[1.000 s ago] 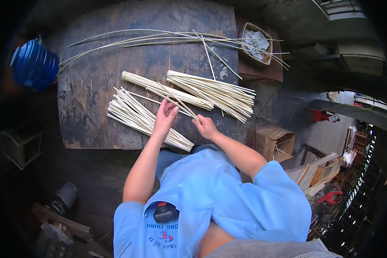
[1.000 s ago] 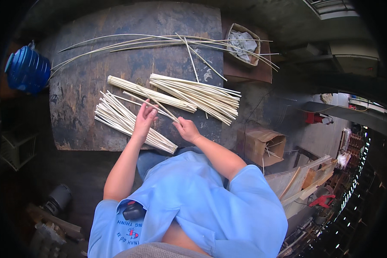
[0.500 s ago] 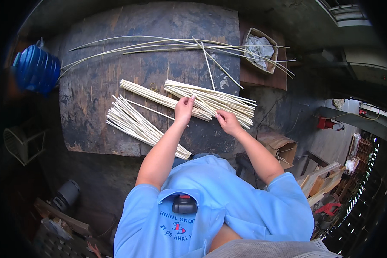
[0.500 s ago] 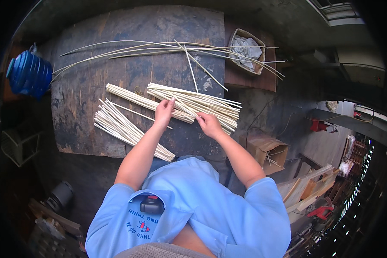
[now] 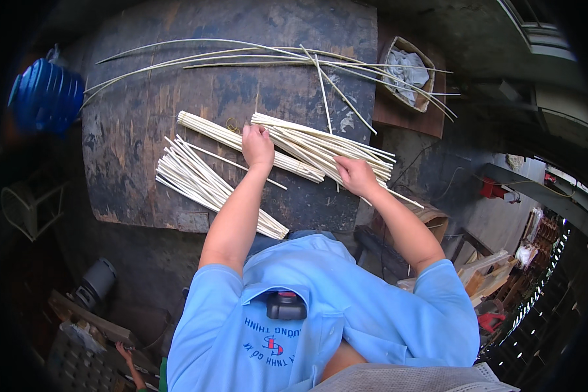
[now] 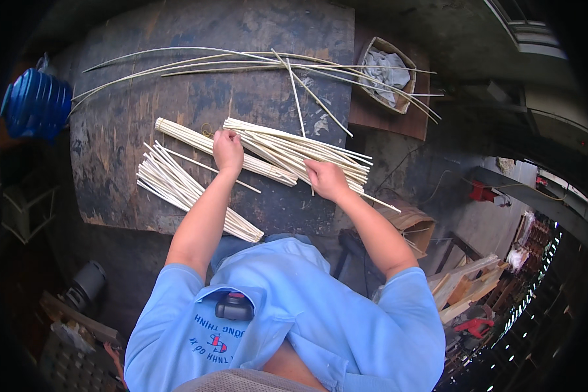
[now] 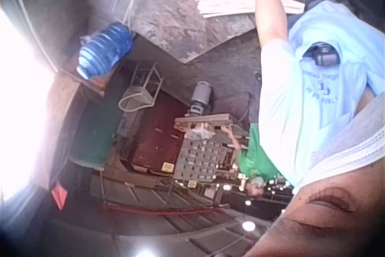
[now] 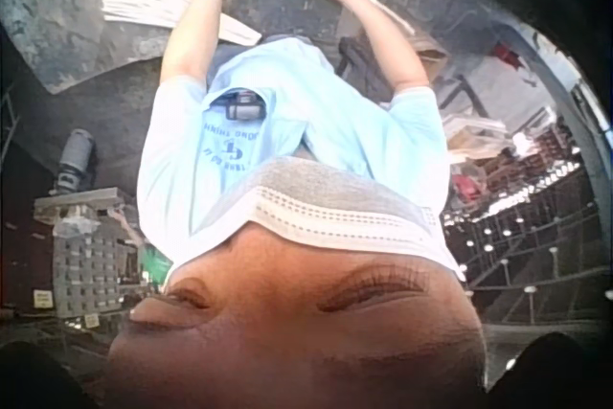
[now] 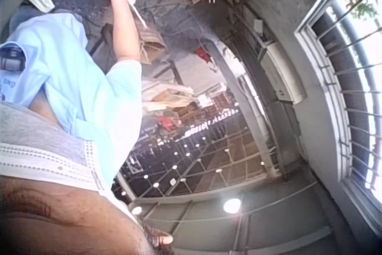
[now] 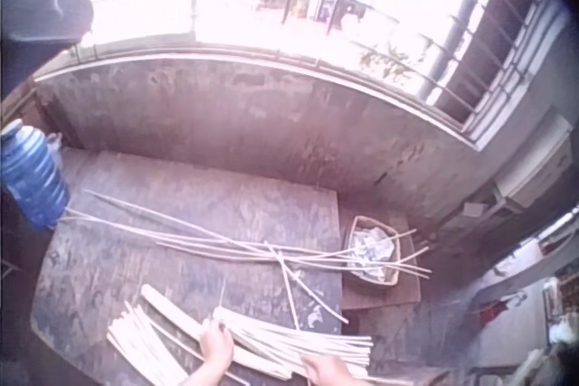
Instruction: The person sorts and bundles thin bamboo sticks on a wooden workbench. They repeatedly gather sticks, align them, and separate them into smaller groups, occasionally inspecting the ends.
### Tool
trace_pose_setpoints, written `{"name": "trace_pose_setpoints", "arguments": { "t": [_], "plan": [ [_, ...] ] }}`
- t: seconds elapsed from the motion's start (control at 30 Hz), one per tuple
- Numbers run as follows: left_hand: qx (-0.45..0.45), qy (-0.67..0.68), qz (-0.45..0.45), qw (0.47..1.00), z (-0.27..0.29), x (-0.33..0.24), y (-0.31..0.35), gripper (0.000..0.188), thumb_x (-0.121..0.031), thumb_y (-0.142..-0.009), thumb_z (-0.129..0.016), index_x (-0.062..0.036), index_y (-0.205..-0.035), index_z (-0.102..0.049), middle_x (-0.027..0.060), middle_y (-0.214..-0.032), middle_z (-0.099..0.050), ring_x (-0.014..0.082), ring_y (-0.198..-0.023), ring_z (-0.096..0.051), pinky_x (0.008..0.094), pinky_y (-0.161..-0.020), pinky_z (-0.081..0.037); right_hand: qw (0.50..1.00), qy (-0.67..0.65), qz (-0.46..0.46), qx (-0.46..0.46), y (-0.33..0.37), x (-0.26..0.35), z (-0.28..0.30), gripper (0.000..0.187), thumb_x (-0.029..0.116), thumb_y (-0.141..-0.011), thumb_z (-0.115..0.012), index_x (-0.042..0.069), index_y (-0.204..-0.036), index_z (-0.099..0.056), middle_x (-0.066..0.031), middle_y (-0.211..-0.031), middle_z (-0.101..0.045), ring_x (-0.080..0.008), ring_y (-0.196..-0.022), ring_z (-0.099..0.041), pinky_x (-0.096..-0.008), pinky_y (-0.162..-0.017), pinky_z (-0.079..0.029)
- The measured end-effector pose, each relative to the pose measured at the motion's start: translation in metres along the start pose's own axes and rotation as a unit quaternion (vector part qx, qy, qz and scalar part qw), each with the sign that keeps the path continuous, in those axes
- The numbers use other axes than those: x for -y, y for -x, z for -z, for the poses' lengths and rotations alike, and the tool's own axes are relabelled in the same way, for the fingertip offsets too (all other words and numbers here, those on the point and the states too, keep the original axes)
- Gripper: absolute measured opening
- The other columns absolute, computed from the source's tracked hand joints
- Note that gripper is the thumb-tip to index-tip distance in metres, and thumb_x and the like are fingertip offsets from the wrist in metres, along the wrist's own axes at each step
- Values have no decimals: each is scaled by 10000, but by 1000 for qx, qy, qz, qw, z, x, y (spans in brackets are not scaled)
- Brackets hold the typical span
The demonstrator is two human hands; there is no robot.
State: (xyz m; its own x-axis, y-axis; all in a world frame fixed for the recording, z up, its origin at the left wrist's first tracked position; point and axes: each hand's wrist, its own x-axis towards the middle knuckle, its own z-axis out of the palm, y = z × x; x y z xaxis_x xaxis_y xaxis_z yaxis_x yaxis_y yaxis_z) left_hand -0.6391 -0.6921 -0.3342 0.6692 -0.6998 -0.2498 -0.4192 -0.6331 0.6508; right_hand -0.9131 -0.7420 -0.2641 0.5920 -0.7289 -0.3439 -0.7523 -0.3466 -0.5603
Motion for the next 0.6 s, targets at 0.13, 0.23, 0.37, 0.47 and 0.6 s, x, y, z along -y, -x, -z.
{"name": "trace_pose_setpoints", "arguments": {
  "t": [0.13,0.23,0.37,0.47,0.6],
  "plan": [
    [19,-2,-3,1000,-2,-1,-4,85,-95,-881,-685,-23,-874,-641,149,-1026,-585,371,-998,-588,463,-878,-482,998,49,-3,27,-14,-3,0,261,254,-944,-607,132,-1131,-743,-183,-979,-729,-392,-903,-694,-487,-789,-555],
    [16,-14,-24,999,-4,1,-8,76,-73,-864,-674,-11,-861,-629,169,-1020,-578,387,-1005,-577,474,-887,-480,997,46,-19,58,-24,-2,4,279,275,-951,-594,141,-1148,-740,-173,-985,-735,-394,-926,-694,-489,-815,-555],
    [3,-20,-40,999,-7,7,-8,90,-73,-859,-655,4,-858,-608,196,-1004,-579,399,-985,-584,477,-879,-480,995,27,-42,84,-39,-2,3,284,283,-959,-588,138,-1152,-737,-177,-1036,-730,-378,-981,-692,-474,-863,-545],
    [23,-15,-28,999,-8,9,-8,106,-73,-850,-660,13,-882,-606,214,-1005,-579,413,-987,-583,485,-888,-481,991,-6,-55,124,-50,-9,3,278,280,-968,-574,112,-1123,-732,-183,-1037,-726,-369,-986,-688,-454,-873,-531],
    [11,-7,-46,999,-8,12,-6,136,-76,-850,-661,26,-915,-599,231,-1018,-585,423,-997,-585,488,-900,-485,979,-81,-41,180,-57,-20,1,273,259,-971,-555,59,-1062,-717,-188,-973,-722,-367,-934,-684,-434,-850,-517]
  ]
}}
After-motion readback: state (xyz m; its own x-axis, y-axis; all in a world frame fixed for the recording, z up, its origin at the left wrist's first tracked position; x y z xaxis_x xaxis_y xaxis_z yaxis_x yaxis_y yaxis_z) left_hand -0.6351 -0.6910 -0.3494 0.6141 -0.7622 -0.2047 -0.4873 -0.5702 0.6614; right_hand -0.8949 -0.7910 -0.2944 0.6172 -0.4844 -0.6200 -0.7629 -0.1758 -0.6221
